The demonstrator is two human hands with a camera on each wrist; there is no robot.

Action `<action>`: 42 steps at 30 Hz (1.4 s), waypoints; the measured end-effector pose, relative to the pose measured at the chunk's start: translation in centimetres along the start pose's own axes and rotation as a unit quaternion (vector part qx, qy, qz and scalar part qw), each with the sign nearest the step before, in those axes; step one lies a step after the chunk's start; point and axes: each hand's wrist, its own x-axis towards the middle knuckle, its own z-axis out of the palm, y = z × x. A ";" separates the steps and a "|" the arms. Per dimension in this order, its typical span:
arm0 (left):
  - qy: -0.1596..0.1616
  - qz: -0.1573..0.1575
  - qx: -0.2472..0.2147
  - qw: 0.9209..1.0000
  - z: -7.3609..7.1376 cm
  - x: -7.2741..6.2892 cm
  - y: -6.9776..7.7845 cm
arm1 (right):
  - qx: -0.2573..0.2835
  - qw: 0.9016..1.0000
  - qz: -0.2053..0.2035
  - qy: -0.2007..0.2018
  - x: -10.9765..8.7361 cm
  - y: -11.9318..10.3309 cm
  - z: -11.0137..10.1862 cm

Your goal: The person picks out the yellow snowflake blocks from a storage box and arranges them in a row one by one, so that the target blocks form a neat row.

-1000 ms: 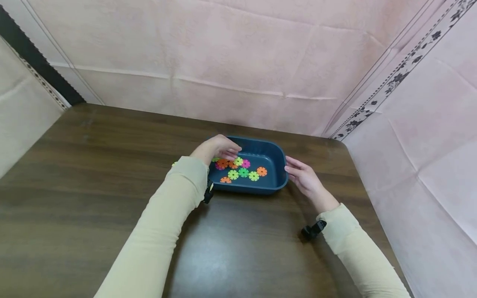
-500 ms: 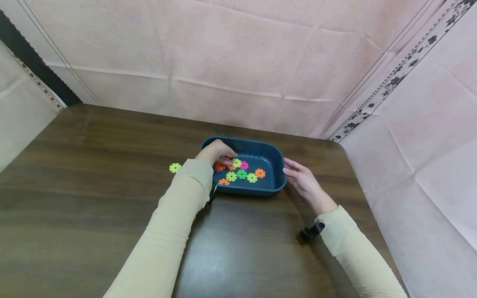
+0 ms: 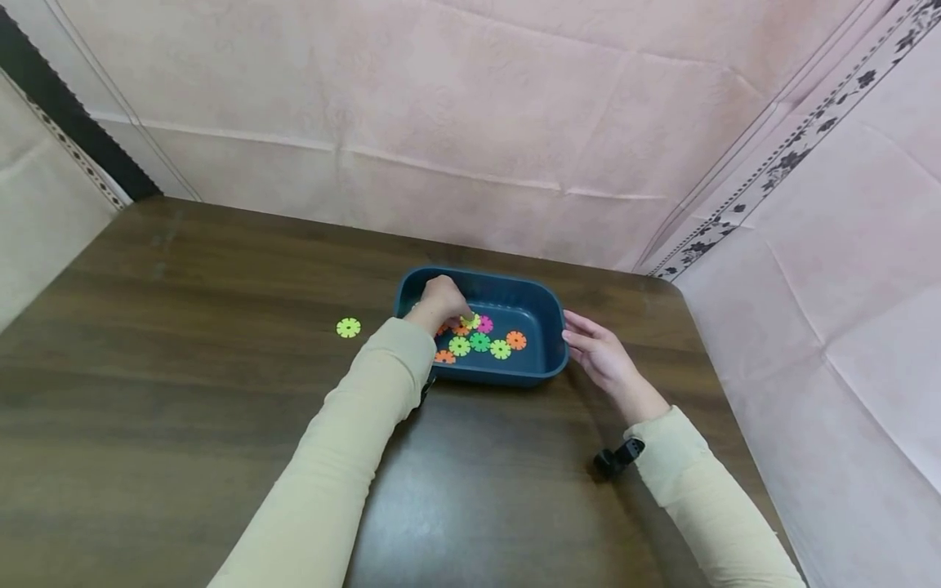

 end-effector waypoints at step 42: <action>-0.013 -0.026 -0.067 0.997 -0.3 1.1 -0.7 | -0.018 1.000 0.012 0.009 -0.2 -0.3 0.2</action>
